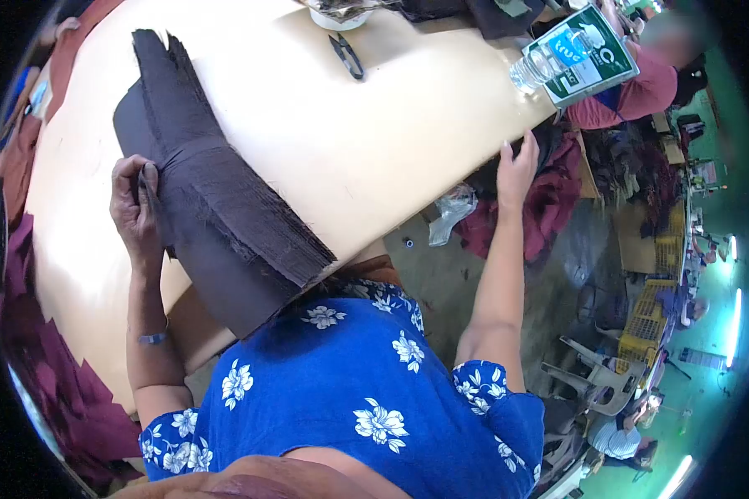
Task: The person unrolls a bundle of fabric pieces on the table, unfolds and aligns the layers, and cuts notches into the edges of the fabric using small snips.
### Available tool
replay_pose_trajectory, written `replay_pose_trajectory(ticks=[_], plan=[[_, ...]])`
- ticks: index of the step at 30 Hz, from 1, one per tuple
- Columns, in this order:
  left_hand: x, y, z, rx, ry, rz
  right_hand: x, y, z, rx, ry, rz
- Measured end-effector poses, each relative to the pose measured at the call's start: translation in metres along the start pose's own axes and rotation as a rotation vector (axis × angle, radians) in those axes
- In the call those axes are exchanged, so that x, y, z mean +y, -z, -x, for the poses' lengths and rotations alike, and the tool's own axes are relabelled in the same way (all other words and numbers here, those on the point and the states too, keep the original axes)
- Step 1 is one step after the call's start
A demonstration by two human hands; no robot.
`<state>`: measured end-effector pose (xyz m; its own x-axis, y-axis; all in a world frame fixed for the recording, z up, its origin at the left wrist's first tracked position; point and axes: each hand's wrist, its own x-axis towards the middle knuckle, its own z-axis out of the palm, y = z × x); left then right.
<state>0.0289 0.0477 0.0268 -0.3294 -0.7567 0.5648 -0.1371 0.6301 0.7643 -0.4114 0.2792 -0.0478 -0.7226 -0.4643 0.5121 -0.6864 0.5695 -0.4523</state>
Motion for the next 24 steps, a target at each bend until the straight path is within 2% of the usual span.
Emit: replay_pose_trajectory(ticks=[1,4,7,11,13,14,15,17,20,23,24], plan=[[0.003,0.001,-0.001,0.004,0.016,-0.036,-0.005,-0.012,-0.009,0.042,0.184,0.084],[0.023,-0.005,-0.008,-0.005,0.056,-0.101,-0.038,-0.049,-0.026,0.019,0.507,0.381],[0.014,0.000,-0.009,-0.041,0.070,-0.049,-0.101,-0.048,-0.026,-0.285,-0.164,-0.904],[0.010,0.005,-0.007,0.083,0.236,0.236,-0.215,-0.029,-0.001,-0.456,0.245,-0.812],[0.006,0.008,-0.006,0.079,0.222,0.222,-0.261,-0.025,0.010,-0.501,0.502,-0.568],[0.006,0.008,-0.005,0.076,0.231,0.225,-0.277,-0.025,0.011,-0.623,0.524,-0.526],[0.007,0.008,-0.004,0.074,0.236,0.232,-0.279,-0.040,0.011,-0.520,0.685,-0.376],[0.008,0.007,-0.004,0.068,0.235,0.220,-0.273,-0.070,0.007,-0.225,0.779,0.071],[0.006,0.006,-0.006,0.061,0.185,0.164,-0.230,-0.127,-0.014,-0.062,0.582,0.323],[0.012,0.009,-0.008,-0.037,0.200,0.257,-0.226,-0.122,-0.023,-0.332,0.441,0.248],[0.015,0.008,-0.009,-0.048,0.227,0.233,-0.224,-0.119,-0.026,-0.373,0.487,0.212]])
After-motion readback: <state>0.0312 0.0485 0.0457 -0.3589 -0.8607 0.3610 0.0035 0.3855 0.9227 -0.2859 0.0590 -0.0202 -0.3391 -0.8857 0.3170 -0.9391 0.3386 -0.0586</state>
